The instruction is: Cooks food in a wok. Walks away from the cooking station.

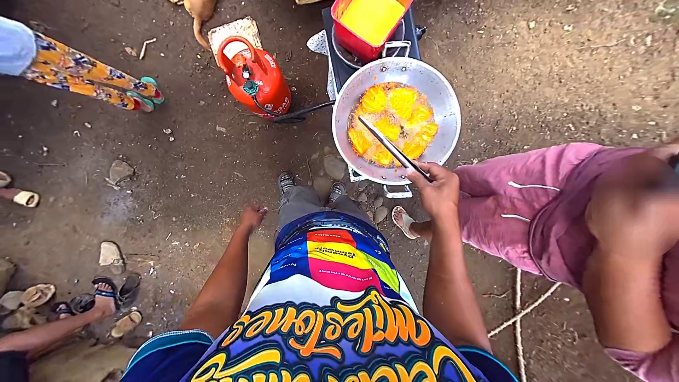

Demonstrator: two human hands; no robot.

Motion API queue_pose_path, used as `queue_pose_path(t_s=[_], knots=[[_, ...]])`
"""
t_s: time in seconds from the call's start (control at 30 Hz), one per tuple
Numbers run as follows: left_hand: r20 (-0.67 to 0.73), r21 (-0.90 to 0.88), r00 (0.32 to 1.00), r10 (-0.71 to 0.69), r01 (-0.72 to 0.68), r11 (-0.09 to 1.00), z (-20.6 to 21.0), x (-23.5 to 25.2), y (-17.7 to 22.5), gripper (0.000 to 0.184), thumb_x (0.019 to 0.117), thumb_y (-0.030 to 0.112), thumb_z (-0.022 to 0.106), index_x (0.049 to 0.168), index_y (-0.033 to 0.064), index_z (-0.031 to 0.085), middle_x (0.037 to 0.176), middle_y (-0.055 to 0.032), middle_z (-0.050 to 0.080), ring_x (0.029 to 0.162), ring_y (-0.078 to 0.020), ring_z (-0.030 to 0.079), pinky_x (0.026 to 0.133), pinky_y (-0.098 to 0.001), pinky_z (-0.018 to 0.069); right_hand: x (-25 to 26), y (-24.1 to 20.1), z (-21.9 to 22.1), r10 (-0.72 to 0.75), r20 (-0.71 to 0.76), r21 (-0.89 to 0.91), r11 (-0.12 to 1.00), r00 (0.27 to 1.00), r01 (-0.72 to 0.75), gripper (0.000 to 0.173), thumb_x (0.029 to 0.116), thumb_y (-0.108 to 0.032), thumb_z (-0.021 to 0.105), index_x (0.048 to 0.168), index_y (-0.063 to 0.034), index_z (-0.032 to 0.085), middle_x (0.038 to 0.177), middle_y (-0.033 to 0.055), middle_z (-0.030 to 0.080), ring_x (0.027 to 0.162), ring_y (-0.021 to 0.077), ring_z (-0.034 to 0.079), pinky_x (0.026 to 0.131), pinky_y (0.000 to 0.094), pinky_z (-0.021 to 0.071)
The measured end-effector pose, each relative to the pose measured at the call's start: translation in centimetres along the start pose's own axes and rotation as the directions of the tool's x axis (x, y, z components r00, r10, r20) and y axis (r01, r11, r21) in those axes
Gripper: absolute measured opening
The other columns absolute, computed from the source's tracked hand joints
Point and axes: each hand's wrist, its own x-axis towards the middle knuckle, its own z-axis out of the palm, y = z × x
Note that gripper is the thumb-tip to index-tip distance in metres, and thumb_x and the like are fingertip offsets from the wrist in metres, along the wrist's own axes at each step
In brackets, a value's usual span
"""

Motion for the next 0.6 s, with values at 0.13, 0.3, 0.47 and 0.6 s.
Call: queue_pose_path(t_s=[0.13,0.3,0.47,0.6], knots=[[-0.002,-0.035,1.000,0.005,-0.005,0.999,0.1,-0.6,-1.6,0.038,0.1080,0.025,0.053,0.138,0.0021,0.057,0.129,-0.0190,0.066,0.107,-0.0269,0.069,0.094,-0.0446,0.0558,2.1,-3.6,4.4,-0.143,0.129,-0.270,0.947,0.981,0.173,0.038,0.0966,-0.037,0.071,0.123,-0.0099,0.073,0.114,0.0120,0.074,0.103,0.0295,0.071,0.092,0.0587,0.0544],[-0.029,-0.130,1.000,-0.009,0.005,0.991,-1.2,-0.5,-4.6,0.036,0.1086,0.025,0.052,0.139,0.0046,0.057,0.124,-0.0156,0.068,0.102,-0.0235,0.069,0.090,-0.0418,0.0562,2.5,-6.1,8.0,-0.237,0.181,-0.427,0.855,0.954,0.294,0.038,0.0972,-0.037,0.069,0.125,-0.0111,0.073,0.111,0.0104,0.074,0.095,0.0312,0.071,0.081,0.0589,0.0544],[-0.029,-0.143,1.000,-0.010,0.005,0.990,-3.2,0.8,-8.4,0.037,0.1084,0.025,0.053,0.138,0.0030,0.057,0.122,-0.0170,0.069,0.101,-0.0250,0.070,0.089,-0.0438,0.0568,0.7,-8.3,10.3,-0.250,0.153,-0.478,0.828,0.956,0.293,0.040,0.0967,-0.038,0.070,0.126,-0.0106,0.071,0.111,0.0110,0.073,0.096,0.0320,0.071,0.081,0.0593,0.0551],[-0.013,-0.161,1.000,0.012,-0.014,0.987,-5.0,1.4,-10.4,0.037,0.1087,0.026,0.052,0.138,0.0035,0.057,0.124,-0.0173,0.068,0.102,-0.0251,0.070,0.090,-0.0437,0.0569,-1.7,-9.4,12.5,-0.250,0.091,-0.519,0.814,0.964,0.260,0.040,0.0958,-0.037,0.070,0.125,-0.0093,0.071,0.110,0.0121,0.073,0.096,0.0341,0.071,0.080,0.0607,0.0547]])
